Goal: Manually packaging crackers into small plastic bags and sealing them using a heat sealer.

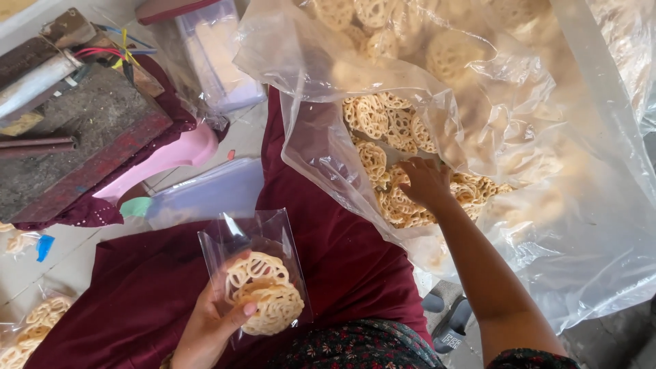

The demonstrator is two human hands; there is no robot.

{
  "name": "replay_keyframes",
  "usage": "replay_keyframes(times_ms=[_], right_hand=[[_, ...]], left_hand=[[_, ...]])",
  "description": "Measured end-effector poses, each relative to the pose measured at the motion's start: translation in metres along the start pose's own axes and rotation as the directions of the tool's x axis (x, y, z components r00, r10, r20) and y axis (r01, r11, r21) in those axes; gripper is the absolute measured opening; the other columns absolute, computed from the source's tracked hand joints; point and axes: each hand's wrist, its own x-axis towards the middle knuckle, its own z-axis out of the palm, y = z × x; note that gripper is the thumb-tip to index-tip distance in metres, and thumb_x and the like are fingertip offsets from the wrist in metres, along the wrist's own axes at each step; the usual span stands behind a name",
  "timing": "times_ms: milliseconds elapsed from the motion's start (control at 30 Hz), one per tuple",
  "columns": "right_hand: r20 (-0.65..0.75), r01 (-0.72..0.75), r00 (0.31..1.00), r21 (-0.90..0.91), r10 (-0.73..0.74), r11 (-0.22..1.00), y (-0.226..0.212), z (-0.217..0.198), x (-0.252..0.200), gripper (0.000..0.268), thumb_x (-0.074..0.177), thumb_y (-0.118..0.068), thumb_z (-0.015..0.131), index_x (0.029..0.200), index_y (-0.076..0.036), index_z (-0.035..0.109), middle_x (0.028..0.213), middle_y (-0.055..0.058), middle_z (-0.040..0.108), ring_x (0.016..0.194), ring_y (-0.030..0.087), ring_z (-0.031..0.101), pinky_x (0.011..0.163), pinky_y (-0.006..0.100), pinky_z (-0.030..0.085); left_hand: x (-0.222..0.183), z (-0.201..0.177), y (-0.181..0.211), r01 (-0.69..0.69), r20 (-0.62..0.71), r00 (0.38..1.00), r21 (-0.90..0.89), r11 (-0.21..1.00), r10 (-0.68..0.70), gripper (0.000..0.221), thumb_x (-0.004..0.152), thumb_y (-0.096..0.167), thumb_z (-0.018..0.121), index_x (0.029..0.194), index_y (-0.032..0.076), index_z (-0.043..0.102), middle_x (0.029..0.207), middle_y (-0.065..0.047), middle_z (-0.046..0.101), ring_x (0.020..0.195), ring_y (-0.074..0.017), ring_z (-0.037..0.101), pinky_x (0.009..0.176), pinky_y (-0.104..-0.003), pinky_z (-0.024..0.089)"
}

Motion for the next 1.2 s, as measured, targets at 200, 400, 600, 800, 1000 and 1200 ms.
replay_keyframes(times_ms=[200, 400, 600, 800, 1000, 1200], right_hand=[[0.271, 0.004, 0.96, 0.218, -0.064, 0.976, 0.033, 0.007, 0.019, 0.052, 0.084, -0.021, 0.08, 0.134, -0.021, 0.065, 0.131, 0.001, 0.071, 0.113, 0.025, 0.069, 0.103, 0.044, 0.053], [0.163, -0.101, 0.985, 0.305, 0.053, 0.947, -0.001, -0.019, 0.008, 0.062, 0.093, -0.035, 0.068, 0.15, -0.017, 0.051, 0.123, 0.008, 0.072, 0.095, 0.024, 0.071, 0.094, 0.045, 0.056], [0.263, -0.037, 0.964, 0.029, 0.029, 0.999, -0.016, -0.001, 0.018, 0.076, 0.074, -0.042, 0.091, 0.14, -0.03, 0.055, 0.124, 0.003, 0.068, 0.108, 0.024, 0.066, 0.093, 0.047, 0.052], [0.285, 0.158, 0.947, -0.012, -0.149, 0.987, -0.004, 0.024, 0.008, 0.069, 0.066, -0.039, 0.093, 0.125, -0.028, 0.06, 0.113, 0.0, 0.069, 0.103, 0.024, 0.067, 0.085, 0.041, 0.052], [0.307, -0.066, 0.951, 0.344, -0.046, 0.937, 0.016, -0.004, 0.007, 0.04, 0.081, -0.027, 0.083, 0.115, -0.012, 0.069, 0.114, 0.012, 0.075, 0.101, 0.028, 0.07, 0.095, 0.043, 0.055], [0.12, -0.09, 0.991, 0.92, -0.054, 0.381, -0.039, -0.107, -0.036, 0.067, 0.087, -0.013, 0.069, 0.15, -0.007, 0.048, 0.112, 0.021, 0.066, 0.104, 0.029, 0.063, 0.092, 0.041, 0.05]], left_hand=[[-0.002, -0.008, -0.001, 0.038, -0.134, 0.99, -0.014, 0.999, -0.039, 0.086, 0.068, 0.004, 0.073, 0.148, 0.005, 0.042, 0.126, -0.027, 0.065, 0.113, -0.0447, 0.073, 0.094, -0.062, 0.064], [0.001, -0.006, -0.005, 0.033, -0.136, 0.99, -0.079, 0.996, -0.044, 0.09, 0.065, 0.001, 0.075, 0.149, 0.002, 0.042, 0.121, -0.03, 0.066, 0.109, -0.0461, 0.073, 0.09, -0.06, 0.063], [-0.005, -0.015, -0.011, -0.051, -0.067, 0.997, -0.205, 0.978, 0.038, 0.102, 0.064, -0.004, 0.08, 0.154, 0.007, 0.035, 0.126, -0.028, 0.065, 0.111, -0.0434, 0.068, 0.09, -0.057, 0.061], [-0.009, -0.029, -0.016, -0.232, 0.073, 0.959, -0.351, 0.907, 0.273, 0.077, 0.081, -0.004, 0.077, 0.148, 0.001, 0.04, 0.118, -0.024, 0.067, 0.108, -0.0383, 0.069, 0.089, -0.052, 0.061], [-0.02, -0.018, 0.007, -0.318, -0.015, 0.946, -0.212, 0.924, 0.323, 0.087, 0.072, -0.007, 0.076, 0.15, 0.002, 0.038, 0.121, -0.024, 0.065, 0.112, -0.0391, 0.067, 0.091, -0.052, 0.062], [-0.023, 0.004, 0.035, -0.298, -0.142, 0.829, 0.705, 0.643, 0.541, 0.087, 0.067, 0.005, 0.079, 0.146, 0.0, 0.042, 0.121, -0.017, 0.072, 0.093, -0.0209, 0.079, 0.073, -0.026, 0.065]])
